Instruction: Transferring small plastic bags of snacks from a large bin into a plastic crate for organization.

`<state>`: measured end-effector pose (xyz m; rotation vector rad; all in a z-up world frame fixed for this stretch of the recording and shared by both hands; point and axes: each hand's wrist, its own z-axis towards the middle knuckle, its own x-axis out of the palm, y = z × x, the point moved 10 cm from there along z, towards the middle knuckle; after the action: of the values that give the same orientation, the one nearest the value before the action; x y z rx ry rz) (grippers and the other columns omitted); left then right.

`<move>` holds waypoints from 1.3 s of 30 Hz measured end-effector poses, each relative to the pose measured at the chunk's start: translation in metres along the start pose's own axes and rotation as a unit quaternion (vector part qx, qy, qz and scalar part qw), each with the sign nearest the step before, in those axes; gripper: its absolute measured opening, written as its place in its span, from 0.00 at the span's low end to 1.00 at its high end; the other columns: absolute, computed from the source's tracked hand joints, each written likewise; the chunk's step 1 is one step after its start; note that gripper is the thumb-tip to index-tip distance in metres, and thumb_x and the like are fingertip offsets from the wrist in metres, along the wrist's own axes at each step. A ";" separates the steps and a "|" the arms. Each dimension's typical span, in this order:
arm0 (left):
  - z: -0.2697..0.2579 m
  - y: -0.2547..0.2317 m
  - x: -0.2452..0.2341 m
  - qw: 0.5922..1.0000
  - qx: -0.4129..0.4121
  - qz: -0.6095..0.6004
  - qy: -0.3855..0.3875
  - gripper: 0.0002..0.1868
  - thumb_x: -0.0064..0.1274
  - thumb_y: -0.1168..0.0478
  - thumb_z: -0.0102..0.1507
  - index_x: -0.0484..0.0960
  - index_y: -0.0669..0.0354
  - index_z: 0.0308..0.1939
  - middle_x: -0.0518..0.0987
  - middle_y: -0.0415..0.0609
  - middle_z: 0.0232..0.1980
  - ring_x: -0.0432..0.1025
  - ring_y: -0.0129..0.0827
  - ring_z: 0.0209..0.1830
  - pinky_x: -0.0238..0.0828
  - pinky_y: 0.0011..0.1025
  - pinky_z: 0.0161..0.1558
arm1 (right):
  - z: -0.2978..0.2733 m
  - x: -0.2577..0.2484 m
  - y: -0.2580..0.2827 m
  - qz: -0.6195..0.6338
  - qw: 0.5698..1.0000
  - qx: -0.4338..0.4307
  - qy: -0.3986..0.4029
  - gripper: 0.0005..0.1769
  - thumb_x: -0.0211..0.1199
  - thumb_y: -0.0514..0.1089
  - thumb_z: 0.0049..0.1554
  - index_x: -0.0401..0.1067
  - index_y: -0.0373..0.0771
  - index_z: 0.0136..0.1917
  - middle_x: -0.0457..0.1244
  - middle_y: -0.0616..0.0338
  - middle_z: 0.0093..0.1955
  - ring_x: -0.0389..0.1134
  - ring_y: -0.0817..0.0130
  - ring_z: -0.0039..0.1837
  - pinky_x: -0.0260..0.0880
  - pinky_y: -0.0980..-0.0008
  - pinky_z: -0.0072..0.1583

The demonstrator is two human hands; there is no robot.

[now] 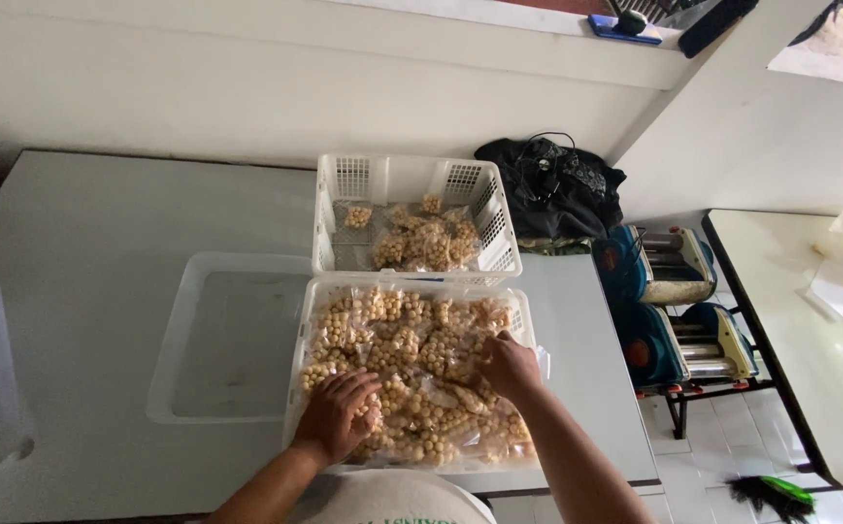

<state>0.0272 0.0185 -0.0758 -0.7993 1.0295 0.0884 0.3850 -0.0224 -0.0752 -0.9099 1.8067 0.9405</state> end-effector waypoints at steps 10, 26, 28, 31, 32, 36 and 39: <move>0.018 -0.005 -0.005 0.995 -0.086 0.005 0.045 0.05 0.67 0.66 0.68 0.90 0.52 0.47 0.83 0.53 0.79 0.75 0.54 0.81 0.73 0.57 0.76 | 0.078 0.038 -0.002 -0.053 0.934 -0.243 0.256 0.08 0.73 0.51 0.64 0.91 0.51 0.47 0.74 0.68 0.48 0.72 0.74 0.49 0.77 0.68 0.56; 0.015 -0.050 0.019 0.966 -0.221 0.135 0.023 0.32 0.62 0.34 0.74 0.86 0.48 0.73 0.88 0.49 0.72 0.85 0.43 0.65 0.83 0.50 0.68 | 0.082 0.009 0.022 0.216 0.954 -0.175 0.116 0.24 0.72 0.42 0.70 0.82 0.48 0.78 0.74 0.55 0.79 0.80 0.61 0.69 0.85 0.57 0.72; 0.018 -0.052 0.045 0.963 -0.236 0.123 0.053 0.32 0.67 0.39 0.72 0.85 0.48 0.76 0.85 0.47 0.76 0.81 0.45 0.71 0.78 0.54 0.70 | 0.046 -0.001 0.042 0.144 0.968 -0.159 0.131 0.22 0.69 0.53 0.72 0.80 0.55 0.78 0.75 0.58 0.70 0.78 0.66 0.60 0.83 0.65 0.60; 0.027 -0.065 0.064 0.954 -0.263 0.119 0.080 0.27 0.67 0.40 0.72 0.86 0.49 0.69 0.84 0.46 0.70 0.79 0.49 0.68 0.75 0.57 0.65 | 0.013 0.022 0.084 -0.275 0.888 -0.349 0.116 0.24 0.63 0.50 0.78 0.69 0.55 0.85 0.68 0.59 0.57 0.69 0.71 0.50 0.80 0.76 0.43; 0.031 -0.070 0.065 0.949 -0.279 0.127 0.078 0.24 0.62 0.37 0.74 0.89 0.51 0.59 0.87 0.47 0.60 0.81 0.51 0.59 0.76 0.56 0.59 | -0.007 0.054 0.089 -0.575 0.648 -0.494 0.072 0.28 0.59 0.37 0.81 0.59 0.48 0.90 0.59 0.58 0.53 0.62 0.71 0.48 0.78 0.78 0.38; 0.025 -0.059 0.084 0.927 -0.334 0.133 0.108 0.20 0.65 0.58 0.72 0.86 0.53 0.68 0.88 0.50 0.61 0.81 0.54 0.62 0.79 0.56 0.61 | -0.005 0.021 0.091 0.027 0.940 -0.283 0.190 0.19 0.69 0.59 0.75 0.76 0.48 0.71 0.74 0.55 0.58 0.77 0.60 0.55 0.84 0.61 0.52; 0.030 -0.065 0.073 0.946 -0.304 0.114 0.013 0.44 0.51 0.11 0.69 0.75 0.48 0.32 0.76 0.45 0.34 0.73 0.42 0.32 0.66 0.51 0.39 | 0.008 0.029 0.082 0.076 0.950 -0.220 0.210 0.19 0.74 0.53 0.71 0.77 0.51 0.73 0.74 0.56 0.67 0.78 0.58 0.63 0.86 0.59 0.59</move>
<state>0.1154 -0.0306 -0.0901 -1.2348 1.1311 0.6200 0.3068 0.0157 -0.0854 -1.3439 2.0842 1.3622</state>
